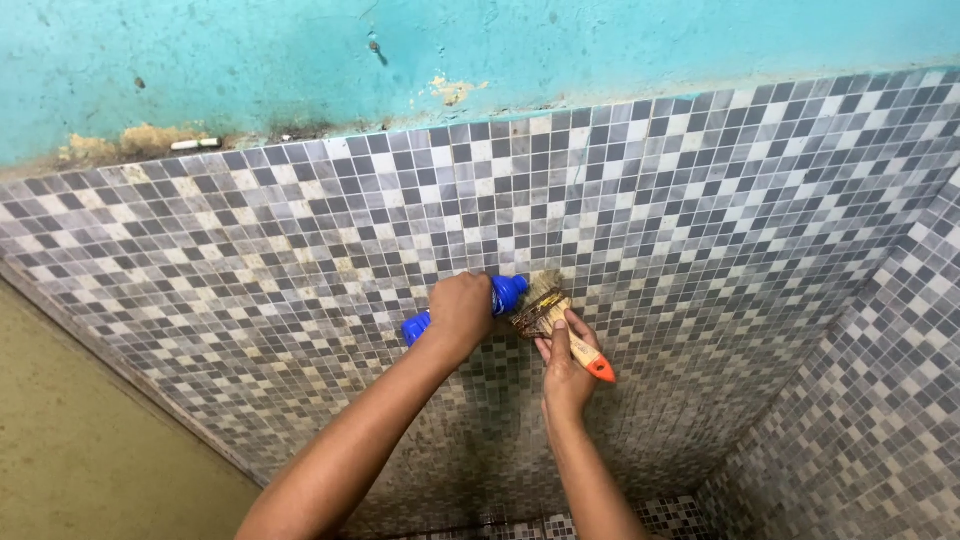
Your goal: The person applies cleaning solution from a blue bottle onto a tiled wall and scrubs the surface with a brush. The person works along the upper edge of the mosaic tiles, repeatedly applying solution and scrubbing in a horizontal motion.
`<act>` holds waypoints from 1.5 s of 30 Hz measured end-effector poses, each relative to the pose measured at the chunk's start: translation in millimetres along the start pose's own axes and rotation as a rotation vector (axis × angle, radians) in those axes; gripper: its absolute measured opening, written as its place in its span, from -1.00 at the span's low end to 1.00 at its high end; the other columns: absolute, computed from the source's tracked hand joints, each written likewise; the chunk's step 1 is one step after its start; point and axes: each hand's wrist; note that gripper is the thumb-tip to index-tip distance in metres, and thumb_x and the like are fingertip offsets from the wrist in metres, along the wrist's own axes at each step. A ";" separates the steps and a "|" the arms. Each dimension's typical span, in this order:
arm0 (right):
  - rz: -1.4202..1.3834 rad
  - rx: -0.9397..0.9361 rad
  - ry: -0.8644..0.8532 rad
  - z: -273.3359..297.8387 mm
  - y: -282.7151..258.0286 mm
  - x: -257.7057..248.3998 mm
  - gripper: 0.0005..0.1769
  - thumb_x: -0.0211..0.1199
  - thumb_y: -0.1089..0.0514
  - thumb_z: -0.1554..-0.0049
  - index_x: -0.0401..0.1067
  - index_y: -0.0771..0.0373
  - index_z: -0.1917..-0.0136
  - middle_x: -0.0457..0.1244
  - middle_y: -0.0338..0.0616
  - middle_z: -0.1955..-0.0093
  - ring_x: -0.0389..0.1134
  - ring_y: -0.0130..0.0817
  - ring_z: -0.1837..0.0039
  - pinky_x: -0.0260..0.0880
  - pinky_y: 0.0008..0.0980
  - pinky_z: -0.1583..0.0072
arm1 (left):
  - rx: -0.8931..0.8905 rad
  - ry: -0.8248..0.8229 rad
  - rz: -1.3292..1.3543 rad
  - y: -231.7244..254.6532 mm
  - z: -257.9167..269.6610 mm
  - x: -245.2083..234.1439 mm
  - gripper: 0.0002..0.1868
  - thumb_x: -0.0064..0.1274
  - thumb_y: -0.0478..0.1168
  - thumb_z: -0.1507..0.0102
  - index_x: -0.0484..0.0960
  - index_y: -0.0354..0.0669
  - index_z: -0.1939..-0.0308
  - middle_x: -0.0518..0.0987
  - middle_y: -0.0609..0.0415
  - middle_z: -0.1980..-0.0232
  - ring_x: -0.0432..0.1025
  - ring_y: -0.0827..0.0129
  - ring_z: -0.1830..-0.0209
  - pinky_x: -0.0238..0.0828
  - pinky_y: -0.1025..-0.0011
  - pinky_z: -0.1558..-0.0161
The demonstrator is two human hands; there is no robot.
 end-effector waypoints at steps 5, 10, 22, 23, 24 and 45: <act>-0.025 -0.008 0.054 10.2 -4.9 8.4 -0.65 0.24 0.16 -0.22 0.43 0.18 -0.28 0.23 0.36 -0.19 0.33 -0.06 0.00 0.52 0.00 -0.17 | 0.084 0.010 -0.130 -10.4 -26.8 59.6 -0.82 0.24 -0.28 -0.02 0.76 -0.24 0.31 0.65 -0.01 0.47 0.61 0.06 0.46 0.50 0.06 0.55; -0.023 -0.036 0.074 10.8 -0.2 14.1 -0.64 0.25 0.13 -0.22 0.44 0.16 -0.28 0.24 0.33 -0.17 0.33 -0.09 0.03 0.54 -0.04 -0.14 | 0.148 0.013 -0.168 -18.4 -44.9 87.1 -0.87 0.27 -0.31 0.00 0.77 -0.21 0.38 0.64 -0.01 0.52 0.59 0.11 0.51 0.49 0.09 0.57; 0.121 -0.295 0.175 3.6 -3.0 6.8 -0.69 0.22 0.17 -0.24 0.45 0.23 -0.25 0.30 0.32 -0.16 0.41 -0.18 -0.06 0.55 -0.37 -0.06 | -0.007 -0.139 0.388 -51.1 20.2 36.6 -0.31 0.32 0.05 -0.08 0.59 -0.45 -0.08 0.69 -0.35 0.17 0.61 -0.25 0.13 0.55 -0.08 0.13; 0.272 -0.515 0.174 -3.5 3.1 9.3 -0.74 0.29 0.19 -0.22 0.51 0.23 -0.19 0.36 0.24 -0.09 0.43 -0.10 -0.09 0.53 -0.31 -0.06 | -0.062 -0.177 0.447 -55.3 25.0 28.8 -0.24 0.30 0.08 -0.09 0.52 -0.45 -0.16 0.67 -0.37 0.11 0.59 -0.28 0.06 0.53 -0.11 0.07; 0.426 -0.730 0.169 -9.1 10.2 10.8 -0.78 0.37 0.21 -0.20 0.56 0.24 -0.13 0.41 0.16 -0.02 0.46 -0.02 -0.12 0.51 -0.25 -0.06 | -0.119 -0.219 0.505 -60.0 31.6 21.6 -0.17 0.27 0.11 -0.09 0.46 -0.46 -0.24 0.66 -0.39 0.06 0.57 -0.31 -0.01 0.50 -0.15 0.01; 0.563 -0.850 -0.286 -72.0 -40.4 -50.3 -0.79 0.30 0.45 -0.15 0.58 0.22 0.01 0.42 -0.08 -0.02 0.43 -0.29 -0.13 0.37 -0.25 -0.29 | -0.433 0.191 0.857 -108.1 62.3 65.3 -0.21 0.32 0.17 -0.06 0.52 -0.23 -0.22 0.67 -0.30 0.04 0.57 -0.25 0.01 0.51 -0.15 0.01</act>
Point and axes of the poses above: each hand's wrist, its own z-axis away from the middle knuckle, its own x-axis out of the palm, y = z × x
